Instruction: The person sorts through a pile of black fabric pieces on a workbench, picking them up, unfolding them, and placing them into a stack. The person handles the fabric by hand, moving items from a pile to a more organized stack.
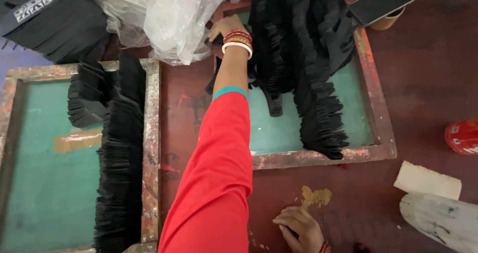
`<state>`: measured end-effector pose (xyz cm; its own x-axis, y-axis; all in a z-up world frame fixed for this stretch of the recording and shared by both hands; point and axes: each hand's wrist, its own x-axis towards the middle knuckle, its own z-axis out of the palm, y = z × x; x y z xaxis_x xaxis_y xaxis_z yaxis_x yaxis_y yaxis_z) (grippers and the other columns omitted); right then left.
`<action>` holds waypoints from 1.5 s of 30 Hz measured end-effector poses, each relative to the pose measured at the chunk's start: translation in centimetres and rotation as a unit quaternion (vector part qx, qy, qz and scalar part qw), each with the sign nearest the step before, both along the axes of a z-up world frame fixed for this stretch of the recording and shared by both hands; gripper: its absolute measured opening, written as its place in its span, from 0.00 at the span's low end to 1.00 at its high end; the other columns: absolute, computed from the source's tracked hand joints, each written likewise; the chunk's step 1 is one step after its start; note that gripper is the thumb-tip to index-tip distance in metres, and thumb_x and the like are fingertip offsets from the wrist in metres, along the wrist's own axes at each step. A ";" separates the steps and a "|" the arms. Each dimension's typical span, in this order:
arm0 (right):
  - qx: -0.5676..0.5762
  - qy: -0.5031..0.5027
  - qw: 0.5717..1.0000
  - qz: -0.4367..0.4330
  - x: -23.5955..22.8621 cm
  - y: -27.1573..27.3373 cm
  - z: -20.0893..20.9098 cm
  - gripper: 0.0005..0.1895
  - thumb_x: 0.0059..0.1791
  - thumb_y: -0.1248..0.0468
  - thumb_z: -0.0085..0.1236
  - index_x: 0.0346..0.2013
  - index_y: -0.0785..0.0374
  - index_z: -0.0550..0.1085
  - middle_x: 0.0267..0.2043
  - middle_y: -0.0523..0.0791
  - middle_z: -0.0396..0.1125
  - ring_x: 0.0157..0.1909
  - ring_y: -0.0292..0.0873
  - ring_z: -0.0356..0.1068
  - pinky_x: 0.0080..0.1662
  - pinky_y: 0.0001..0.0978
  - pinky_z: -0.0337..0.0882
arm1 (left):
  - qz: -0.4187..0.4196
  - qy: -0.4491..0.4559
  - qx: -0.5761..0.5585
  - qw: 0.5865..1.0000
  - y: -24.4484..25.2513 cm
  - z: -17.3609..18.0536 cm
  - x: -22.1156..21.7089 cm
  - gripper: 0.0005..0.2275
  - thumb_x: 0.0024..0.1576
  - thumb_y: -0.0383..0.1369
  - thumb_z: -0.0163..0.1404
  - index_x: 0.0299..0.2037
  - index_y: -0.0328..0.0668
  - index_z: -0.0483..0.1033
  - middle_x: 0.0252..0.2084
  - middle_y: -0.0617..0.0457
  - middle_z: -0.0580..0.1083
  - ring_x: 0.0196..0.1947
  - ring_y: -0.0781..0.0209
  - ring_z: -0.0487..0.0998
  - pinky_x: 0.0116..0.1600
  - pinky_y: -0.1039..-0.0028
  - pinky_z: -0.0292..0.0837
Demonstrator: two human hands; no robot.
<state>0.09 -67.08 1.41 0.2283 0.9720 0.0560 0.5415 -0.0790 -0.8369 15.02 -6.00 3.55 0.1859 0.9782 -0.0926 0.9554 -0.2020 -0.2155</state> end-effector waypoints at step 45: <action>0.087 -0.029 0.986 -0.141 -0.1 -1.1 3.7 0.24 0.47 0.64 0.61 0.58 0.63 0.72 0.54 0.53 0.68 0.57 0.55 0.69 0.61 0.46 0.67 | -0.348 -0.671 -0.371 0.539 -38.3 10.3 -30.8 0.37 0.48 0.24 0.64 0.69 0.46 0.62 0.59 0.48 0.71 0.60 0.58 0.72 0.66 0.67 0.69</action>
<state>-0.04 -68.16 5.13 0.4791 0.8452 0.2368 0.5662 -0.0914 -0.8192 -15.75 -44.26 13.89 0.8707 0.4150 0.2641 -0.2123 -0.1672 0.9628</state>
